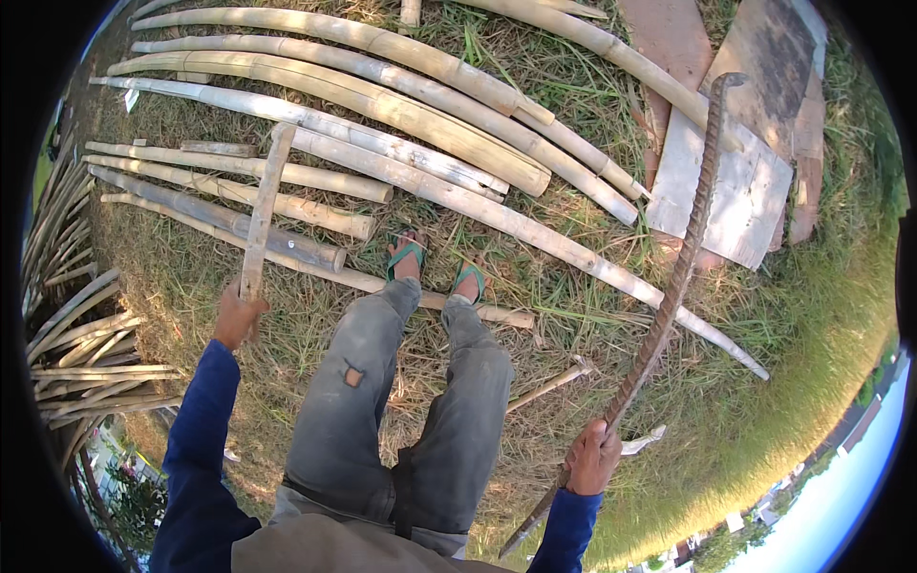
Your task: The person moves bamboo poles by hand, then uses a metal rod and a wooden block to split the bamboo poles while standing in an outdoor grassy area.
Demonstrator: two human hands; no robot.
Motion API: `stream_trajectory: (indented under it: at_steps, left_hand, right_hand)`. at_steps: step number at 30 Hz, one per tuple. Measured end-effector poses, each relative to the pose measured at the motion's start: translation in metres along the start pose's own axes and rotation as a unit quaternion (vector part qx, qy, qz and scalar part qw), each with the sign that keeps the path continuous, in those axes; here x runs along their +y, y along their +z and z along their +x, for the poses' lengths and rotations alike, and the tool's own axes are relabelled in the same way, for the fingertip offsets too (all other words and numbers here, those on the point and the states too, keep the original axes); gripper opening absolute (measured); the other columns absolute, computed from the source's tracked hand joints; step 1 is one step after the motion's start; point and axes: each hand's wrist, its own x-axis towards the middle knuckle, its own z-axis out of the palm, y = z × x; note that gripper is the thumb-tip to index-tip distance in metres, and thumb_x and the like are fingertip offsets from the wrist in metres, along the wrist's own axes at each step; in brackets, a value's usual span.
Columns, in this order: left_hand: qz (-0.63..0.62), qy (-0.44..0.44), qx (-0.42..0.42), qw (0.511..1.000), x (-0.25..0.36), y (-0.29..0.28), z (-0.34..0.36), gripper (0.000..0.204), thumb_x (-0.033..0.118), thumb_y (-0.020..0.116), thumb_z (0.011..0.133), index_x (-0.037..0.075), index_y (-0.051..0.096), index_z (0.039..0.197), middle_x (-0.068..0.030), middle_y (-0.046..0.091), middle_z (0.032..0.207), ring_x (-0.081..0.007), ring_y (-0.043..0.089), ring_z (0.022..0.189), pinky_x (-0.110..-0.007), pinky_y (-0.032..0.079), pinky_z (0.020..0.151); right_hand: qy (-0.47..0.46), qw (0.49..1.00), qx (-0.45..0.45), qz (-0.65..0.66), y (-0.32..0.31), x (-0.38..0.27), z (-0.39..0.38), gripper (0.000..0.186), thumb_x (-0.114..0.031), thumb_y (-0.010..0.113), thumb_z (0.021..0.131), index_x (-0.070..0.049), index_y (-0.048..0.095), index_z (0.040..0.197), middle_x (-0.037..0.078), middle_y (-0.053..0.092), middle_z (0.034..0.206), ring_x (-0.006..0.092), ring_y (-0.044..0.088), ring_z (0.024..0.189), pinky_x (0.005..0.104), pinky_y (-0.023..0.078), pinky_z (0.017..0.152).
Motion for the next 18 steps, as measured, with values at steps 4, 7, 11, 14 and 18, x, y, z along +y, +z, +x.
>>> stream_trajectory:
  at_steps: [4,7,11,14,18]
  left_hand:
    - [0.112,-0.09,0.035,0.989,-0.069,0.0,-0.088,0.06,0.019,0.077,0.065,-0.001,0.059,0.118,-0.0186,0.069,0.089,-0.0327,0.066,0.079,-0.042,0.052,0.075]
    - [0.155,-0.158,0.073,0.972,-0.093,0.031,-0.159,0.061,0.02,0.079,0.065,0.002,0.059,0.119,-0.0221,0.069,0.094,-0.0405,0.067,0.088,-0.047,0.053,0.079]
    - [0.135,-0.256,0.078,0.954,-0.081,0.085,-0.223,0.06,0.02,0.08,0.066,0.004,0.059,0.119,-0.0218,0.07,0.1,-0.0426,0.066,0.094,-0.049,0.053,0.081]
    - [0.084,-0.293,0.078,0.949,-0.074,0.151,-0.274,0.059,0.021,0.083,0.066,0.005,0.059,0.118,-0.0212,0.07,0.1,-0.0409,0.067,0.094,-0.049,0.053,0.082]
    - [0.073,-0.376,0.042,0.923,-0.074,0.255,-0.348,0.066,0.027,0.085,0.064,0.007,0.059,0.122,-0.0198,0.07,0.098,-0.0404,0.068,0.093,-0.049,0.053,0.082]
  right_hand:
    - [0.05,0.994,-0.029,-0.094,-0.024,-0.065,-0.038,0.037,-0.04,0.054,0.101,-0.007,0.051,0.085,-0.004,0.04,0.057,0.0052,0.036,0.047,0.0231,0.027,0.042]
    - [0.052,0.955,-0.106,-0.271,-0.064,-0.07,-0.027,0.043,-0.042,0.05,0.102,-0.004,0.055,0.083,-0.001,0.046,0.06,0.0077,0.044,0.049,0.0255,0.031,0.044]
    - [-0.111,0.845,-0.185,-0.49,-0.088,-0.082,0.011,0.046,-0.045,0.054,0.099,-0.001,0.059,0.088,0.01,0.057,0.065,0.0266,0.054,0.053,0.0385,0.042,0.053]
    - [-0.236,0.755,-0.193,-0.581,-0.094,-0.086,0.053,0.041,-0.038,0.055,0.097,-0.003,0.062,0.117,0.023,0.068,0.089,0.0444,0.064,0.083,0.0505,0.05,0.072]
    - [-0.247,0.695,-0.238,-0.631,-0.089,-0.1,0.116,0.043,-0.033,0.055,0.097,-0.003,0.061,0.127,0.026,0.067,0.106,0.0445,0.065,0.096,0.0502,0.051,0.082]
